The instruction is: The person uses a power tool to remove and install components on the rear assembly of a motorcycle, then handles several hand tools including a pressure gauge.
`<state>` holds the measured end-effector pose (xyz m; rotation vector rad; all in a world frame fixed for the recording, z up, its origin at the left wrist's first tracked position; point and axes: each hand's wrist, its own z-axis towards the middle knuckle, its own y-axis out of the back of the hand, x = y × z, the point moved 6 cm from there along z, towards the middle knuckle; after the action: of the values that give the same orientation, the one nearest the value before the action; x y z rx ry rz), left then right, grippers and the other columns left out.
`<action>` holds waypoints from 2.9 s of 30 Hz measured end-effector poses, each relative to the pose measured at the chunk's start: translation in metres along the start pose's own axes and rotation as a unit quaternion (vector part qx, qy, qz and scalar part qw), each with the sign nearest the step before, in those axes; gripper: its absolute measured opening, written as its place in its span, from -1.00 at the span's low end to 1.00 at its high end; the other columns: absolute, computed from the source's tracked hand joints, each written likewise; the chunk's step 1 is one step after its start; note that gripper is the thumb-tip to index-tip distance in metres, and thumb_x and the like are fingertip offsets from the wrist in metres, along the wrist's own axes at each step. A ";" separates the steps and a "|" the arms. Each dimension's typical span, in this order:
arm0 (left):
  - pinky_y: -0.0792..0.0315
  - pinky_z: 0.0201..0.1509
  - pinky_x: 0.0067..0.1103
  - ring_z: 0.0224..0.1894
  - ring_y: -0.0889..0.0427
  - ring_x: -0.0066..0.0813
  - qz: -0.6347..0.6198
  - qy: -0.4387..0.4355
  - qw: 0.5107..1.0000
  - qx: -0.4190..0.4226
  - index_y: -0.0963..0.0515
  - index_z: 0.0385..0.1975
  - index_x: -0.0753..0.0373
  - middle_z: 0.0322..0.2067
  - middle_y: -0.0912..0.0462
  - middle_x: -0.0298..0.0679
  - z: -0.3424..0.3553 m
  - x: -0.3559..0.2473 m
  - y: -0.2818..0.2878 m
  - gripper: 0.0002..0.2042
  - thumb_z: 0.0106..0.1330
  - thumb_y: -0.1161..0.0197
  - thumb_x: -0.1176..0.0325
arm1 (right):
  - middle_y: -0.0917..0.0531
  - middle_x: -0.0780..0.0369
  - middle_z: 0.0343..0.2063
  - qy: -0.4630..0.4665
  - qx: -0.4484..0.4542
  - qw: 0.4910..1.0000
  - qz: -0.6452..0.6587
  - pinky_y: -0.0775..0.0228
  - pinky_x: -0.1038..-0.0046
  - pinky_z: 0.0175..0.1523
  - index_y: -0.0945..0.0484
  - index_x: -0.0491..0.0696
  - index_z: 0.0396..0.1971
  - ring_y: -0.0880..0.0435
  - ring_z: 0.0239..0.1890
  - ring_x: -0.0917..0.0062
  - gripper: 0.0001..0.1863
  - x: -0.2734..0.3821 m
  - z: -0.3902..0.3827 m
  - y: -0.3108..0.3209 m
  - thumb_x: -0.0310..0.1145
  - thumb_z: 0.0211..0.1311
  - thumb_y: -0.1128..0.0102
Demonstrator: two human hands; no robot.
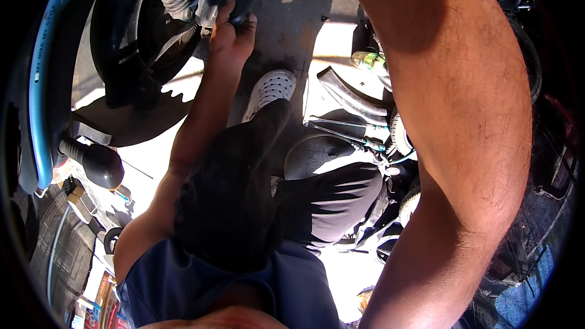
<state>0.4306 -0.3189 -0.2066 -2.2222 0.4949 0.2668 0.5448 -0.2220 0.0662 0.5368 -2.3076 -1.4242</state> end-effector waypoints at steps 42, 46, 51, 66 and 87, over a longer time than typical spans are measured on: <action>-0.37 0.29 -0.34 0.20 -0.50 -0.28 0.526 0.081 0.681 0.503 -0.29 0.29 0.37 0.20 -0.46 -0.01 -0.213 -0.003 -0.079 -0.30 0.16 -0.43 0.32 | -0.60 0.10 0.07 -0.058 -0.393 0.762 0.512 -0.42 0.44 0.21 -0.26 -0.17 0.31 -0.58 0.14 0.47 -0.18 0.046 -0.268 -0.139 -0.40 0.03 -0.47; -0.38 0.24 -0.36 0.14 -0.50 -0.30 0.609 -0.079 0.528 0.586 -0.31 0.28 0.36 0.13 -0.48 -0.04 -0.295 -0.017 -0.115 -0.34 0.19 -0.39 0.31 | -0.51 -0.04 0.14 -0.061 -0.453 0.687 0.564 -0.38 0.32 0.25 -0.08 -0.23 0.38 -0.56 0.16 0.28 0.00 0.125 -0.299 -0.113 -0.33 -0.01 -0.51; -0.40 0.16 -0.38 0.01 -0.52 -0.33 0.660 -0.147 0.538 0.503 -0.33 0.27 0.35 0.00 -0.52 -0.07 -0.366 -0.092 -0.102 -0.39 0.23 -0.34 0.31 | -0.63 0.03 -0.23 0.054 -0.510 0.724 0.462 -0.51 0.24 -0.04 -0.34 -0.21 0.22 -0.65 -0.13 0.15 -0.26 0.175 -0.347 -0.077 -0.30 0.03 -0.42; -0.39 -0.15 -0.45 -0.41 -0.42 -0.49 0.681 -0.233 0.623 0.304 -0.38 0.15 0.45 -0.43 -0.51 -0.21 -0.460 -0.210 -0.019 -0.52 0.28 -0.20 0.32 | -0.45 0.09 0.16 -0.299 -0.059 0.944 0.124 -0.19 0.13 0.36 -0.45 -0.04 -0.03 -0.39 0.26 0.18 -0.61 0.017 -0.311 -0.574 -0.53 0.08 -0.19; -0.45 0.01 -0.46 -0.41 -0.37 -0.59 0.514 -0.445 0.730 0.071 -0.39 0.15 0.47 -0.51 -0.39 -0.38 -0.483 -0.386 0.046 -0.57 0.41 -0.14 0.30 | -0.69 0.04 -0.52 -0.222 -0.030 0.963 0.151 -0.53 0.04 -0.31 -0.43 -0.05 -0.17 -0.73 -0.40 0.09 -0.81 0.154 -0.311 -0.353 -0.33 0.27 -0.03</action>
<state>0.0748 -0.6174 0.2050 -1.1844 1.0686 1.6917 0.6116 -0.6819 -0.1051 -0.1738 -2.5260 -1.5716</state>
